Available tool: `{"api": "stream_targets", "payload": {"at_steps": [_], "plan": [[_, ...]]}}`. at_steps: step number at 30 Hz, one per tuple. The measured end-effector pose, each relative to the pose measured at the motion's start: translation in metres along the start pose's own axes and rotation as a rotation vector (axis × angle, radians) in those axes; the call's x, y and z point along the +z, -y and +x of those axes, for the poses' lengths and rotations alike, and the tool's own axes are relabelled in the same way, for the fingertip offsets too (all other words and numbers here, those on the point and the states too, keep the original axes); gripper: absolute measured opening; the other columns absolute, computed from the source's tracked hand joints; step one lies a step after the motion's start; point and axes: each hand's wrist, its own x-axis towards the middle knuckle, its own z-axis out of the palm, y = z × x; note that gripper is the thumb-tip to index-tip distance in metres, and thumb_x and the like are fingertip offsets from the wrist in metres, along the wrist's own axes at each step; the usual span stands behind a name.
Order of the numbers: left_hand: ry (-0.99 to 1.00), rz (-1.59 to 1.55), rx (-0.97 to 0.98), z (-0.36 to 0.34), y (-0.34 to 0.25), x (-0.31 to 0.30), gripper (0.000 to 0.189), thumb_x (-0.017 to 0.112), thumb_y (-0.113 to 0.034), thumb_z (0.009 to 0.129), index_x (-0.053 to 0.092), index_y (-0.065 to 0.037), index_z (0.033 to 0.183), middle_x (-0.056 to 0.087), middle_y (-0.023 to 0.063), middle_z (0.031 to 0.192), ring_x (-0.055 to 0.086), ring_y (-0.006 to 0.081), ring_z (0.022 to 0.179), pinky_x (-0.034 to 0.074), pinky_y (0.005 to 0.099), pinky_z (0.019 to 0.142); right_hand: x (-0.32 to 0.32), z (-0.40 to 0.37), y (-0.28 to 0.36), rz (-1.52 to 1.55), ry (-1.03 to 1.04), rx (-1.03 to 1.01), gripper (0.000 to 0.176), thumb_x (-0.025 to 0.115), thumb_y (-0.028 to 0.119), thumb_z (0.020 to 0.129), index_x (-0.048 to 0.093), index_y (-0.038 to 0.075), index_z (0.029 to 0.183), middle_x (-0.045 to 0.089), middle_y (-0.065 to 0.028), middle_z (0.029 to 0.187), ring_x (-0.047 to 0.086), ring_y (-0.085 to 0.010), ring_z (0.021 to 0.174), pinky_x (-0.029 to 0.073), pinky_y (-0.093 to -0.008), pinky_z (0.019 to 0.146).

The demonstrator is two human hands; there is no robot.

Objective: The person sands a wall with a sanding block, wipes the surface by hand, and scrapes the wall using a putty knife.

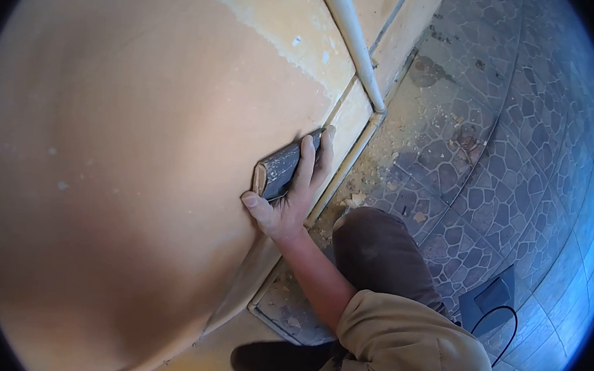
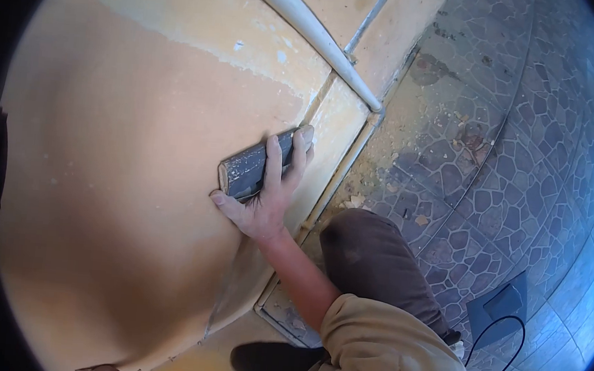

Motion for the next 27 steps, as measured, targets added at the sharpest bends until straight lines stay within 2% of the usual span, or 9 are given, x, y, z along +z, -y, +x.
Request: {"api": "stream_targets", "payload": {"at_steps": [2,6,8,11,13,16,21,25,27], "plan": [[0.085,0.184,0.108,-0.020,0.012,-0.005,0.089,0.036,-0.066,0.096,0.010,-0.004,0.155,0.001,0.0115,0.164,-0.001,0.0412,0.148,-0.004,0.0586,0.118,0.000,-0.005,0.000,-0.014,0.019,0.006,0.107,0.069,0.071,0.072,0.037,0.001,0.146,0.019,-0.0309,0.150,0.021,-0.0511,0.139,0.019,-0.0622,0.111],[0.051,-0.228,-0.217,-0.099,-0.033,0.025,0.077,0.038,-0.048,0.098,0.019,0.005,0.152,0.022,0.0267,0.151,0.023,0.0410,0.139,0.024,0.0534,0.109,-0.002,-0.003,0.008,-0.025,0.109,0.047,0.116,0.071,0.068,0.072,0.023,0.000,0.151,0.011,-0.0322,0.153,0.017,-0.0484,0.142,0.019,-0.0563,0.113],[0.053,-0.288,-0.184,-0.144,-0.066,0.035,0.076,0.042,-0.044,0.098,0.021,0.005,0.152,0.019,0.0298,0.153,0.020,0.0407,0.142,0.025,0.0515,0.111,-0.008,-0.002,0.011,-0.064,0.148,0.074,0.119,0.072,0.068,0.071,0.019,0.000,0.152,0.009,-0.0328,0.154,0.016,-0.0491,0.142,0.019,-0.0563,0.114],[0.211,-0.348,0.322,-0.197,-0.078,0.043,0.084,0.050,-0.042,0.094,0.010,0.001,0.155,-0.003,0.0273,0.160,-0.004,0.0393,0.149,0.007,0.0505,0.119,-0.014,-0.001,0.015,-0.054,0.225,0.096,0.127,0.075,0.066,0.069,0.010,-0.004,0.152,0.004,-0.0339,0.154,0.011,-0.0508,0.143,0.018,-0.0529,0.115],[0.354,-1.032,0.267,-0.215,-0.123,0.036,0.087,0.054,-0.035,0.091,0.005,-0.001,0.155,0.002,0.0290,0.159,-0.001,0.0441,0.148,0.009,0.0538,0.119,-0.016,-0.002,0.010,-0.060,0.243,0.050,0.124,0.074,0.059,0.075,0.000,-0.001,0.154,0.009,-0.0284,0.155,0.024,-0.0410,0.142,0.027,-0.0441,0.115],[0.316,-1.381,0.451,-0.226,-0.146,0.049,0.088,0.057,-0.028,0.088,0.005,0.001,0.154,0.009,0.0322,0.157,0.005,0.0486,0.147,0.010,0.0569,0.118,-0.048,0.003,0.007,-0.216,0.450,-0.016,0.123,0.073,0.060,0.077,-0.002,-0.001,0.154,0.009,-0.0280,0.156,0.024,-0.0382,0.144,0.027,-0.0437,0.115],[0.547,-1.547,0.521,-0.233,-0.150,0.035,0.083,0.061,-0.023,0.086,0.016,0.004,0.151,0.018,0.0339,0.154,0.017,0.0503,0.144,0.012,0.0608,0.116,-0.060,0.005,-0.002,-0.431,0.350,-0.289,0.072,0.071,0.018,0.085,0.039,0.008,0.148,0.042,-0.0208,0.144,0.044,-0.0416,0.128,0.039,-0.0456,0.105],[0.705,-1.673,0.618,-0.256,-0.157,0.033,0.074,0.067,-0.019,0.083,0.031,0.002,0.144,0.034,0.0358,0.146,0.032,0.0515,0.137,0.017,0.0654,0.112,-0.054,0.007,-0.017,-0.408,0.198,-0.402,0.061,0.072,0.023,0.085,0.051,0.011,0.141,0.052,-0.0185,0.132,0.053,-0.0366,0.116,0.044,-0.0427,0.098],[0.865,-1.646,0.674,-0.252,-0.160,0.027,0.067,0.069,-0.019,0.083,0.040,0.002,0.139,0.040,0.0350,0.142,0.039,0.0503,0.134,0.020,0.0670,0.111,-0.057,0.002,-0.014,-0.264,0.212,-0.249,0.060,0.076,0.024,0.082,0.055,0.012,0.138,0.056,-0.0172,0.126,0.057,-0.0320,0.112,0.046,-0.0397,0.094]]}}
